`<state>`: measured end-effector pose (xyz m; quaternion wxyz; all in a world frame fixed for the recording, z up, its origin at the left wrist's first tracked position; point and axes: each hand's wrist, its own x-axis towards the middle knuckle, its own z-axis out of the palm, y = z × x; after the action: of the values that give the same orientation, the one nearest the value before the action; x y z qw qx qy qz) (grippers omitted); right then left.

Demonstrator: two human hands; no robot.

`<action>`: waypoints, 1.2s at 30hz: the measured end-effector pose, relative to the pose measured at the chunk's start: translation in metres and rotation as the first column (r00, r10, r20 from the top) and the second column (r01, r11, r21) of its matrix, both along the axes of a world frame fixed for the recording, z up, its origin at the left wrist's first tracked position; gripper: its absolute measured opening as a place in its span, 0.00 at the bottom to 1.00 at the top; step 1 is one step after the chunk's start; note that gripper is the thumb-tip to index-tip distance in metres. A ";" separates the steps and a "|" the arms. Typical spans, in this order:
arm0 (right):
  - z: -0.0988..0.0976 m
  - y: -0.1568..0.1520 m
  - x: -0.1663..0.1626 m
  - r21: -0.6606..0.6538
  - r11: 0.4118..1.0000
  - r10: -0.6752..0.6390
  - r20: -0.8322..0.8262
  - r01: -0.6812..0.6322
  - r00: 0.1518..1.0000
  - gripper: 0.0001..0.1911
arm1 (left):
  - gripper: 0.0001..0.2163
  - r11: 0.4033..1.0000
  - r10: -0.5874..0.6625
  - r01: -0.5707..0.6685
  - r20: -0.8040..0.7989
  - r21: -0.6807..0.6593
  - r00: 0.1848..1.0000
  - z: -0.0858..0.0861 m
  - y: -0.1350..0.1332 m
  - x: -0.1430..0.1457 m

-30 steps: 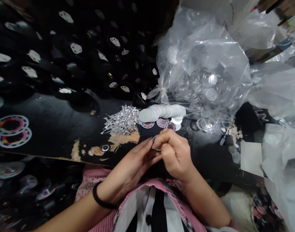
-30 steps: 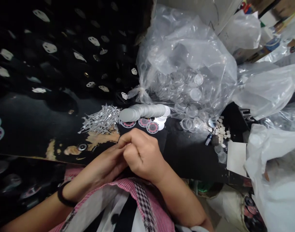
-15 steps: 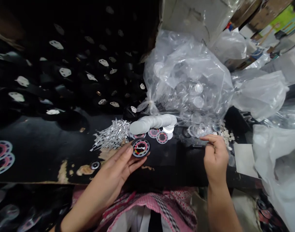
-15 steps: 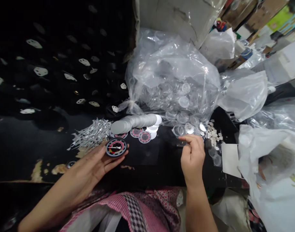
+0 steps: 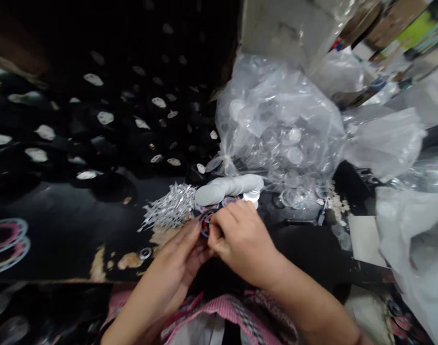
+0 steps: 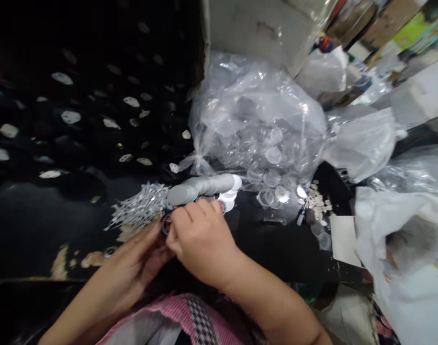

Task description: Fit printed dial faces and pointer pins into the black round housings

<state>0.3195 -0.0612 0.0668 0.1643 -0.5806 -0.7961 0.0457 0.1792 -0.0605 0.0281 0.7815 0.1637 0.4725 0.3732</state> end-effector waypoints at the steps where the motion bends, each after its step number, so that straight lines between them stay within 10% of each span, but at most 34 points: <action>1: 0.001 0.000 -0.003 -0.018 0.999 -0.035 -0.020 0.034 0.999 0.10 | 0.12 1.000 0.016 -0.016 -0.001 -0.010 1.000 0.000 0.000 0.001; 7: 0.012 0.023 0.019 -0.240 0.971 -0.092 -0.325 0.012 0.941 0.06 | 0.16 0.997 0.064 -0.062 -0.043 0.040 0.997 0.000 0.006 -0.002; 11: 0.000 0.073 0.062 -0.053 0.839 -0.538 -0.219 0.541 0.814 0.10 | 0.15 0.997 0.035 -0.036 0.008 0.063 0.999 0.001 0.008 -0.004; 14: -0.016 0.100 0.077 -0.005 0.742 -0.669 -0.063 0.670 0.741 0.12 | 0.13 1.000 0.018 -0.019 0.025 0.013 1.000 0.001 0.008 -0.003; 23: -0.014 0.061 0.077 -0.039 0.783 -0.577 -0.417 0.620 0.703 0.07 | 0.14 0.989 0.104 -0.088 0.132 -0.120 0.986 -0.003 0.015 -0.006; 29: -0.005 0.024 0.026 -0.290 0.955 -0.253 -0.690 0.061 0.679 0.11 | 0.15 0.996 0.048 -0.033 0.205 -0.077 0.978 0.002 0.020 -0.004; 36: -0.012 0.026 0.033 -0.312 0.915 -0.404 -0.725 0.257 0.557 0.13 | 0.12 0.996 0.091 -0.091 0.145 -0.004 0.985 0.002 0.020 -0.006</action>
<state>0.3526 -0.0355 0.0549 0.4466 -0.6541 -0.5152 0.3274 0.1729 -0.0406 0.0297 0.7957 0.1153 0.4208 0.4201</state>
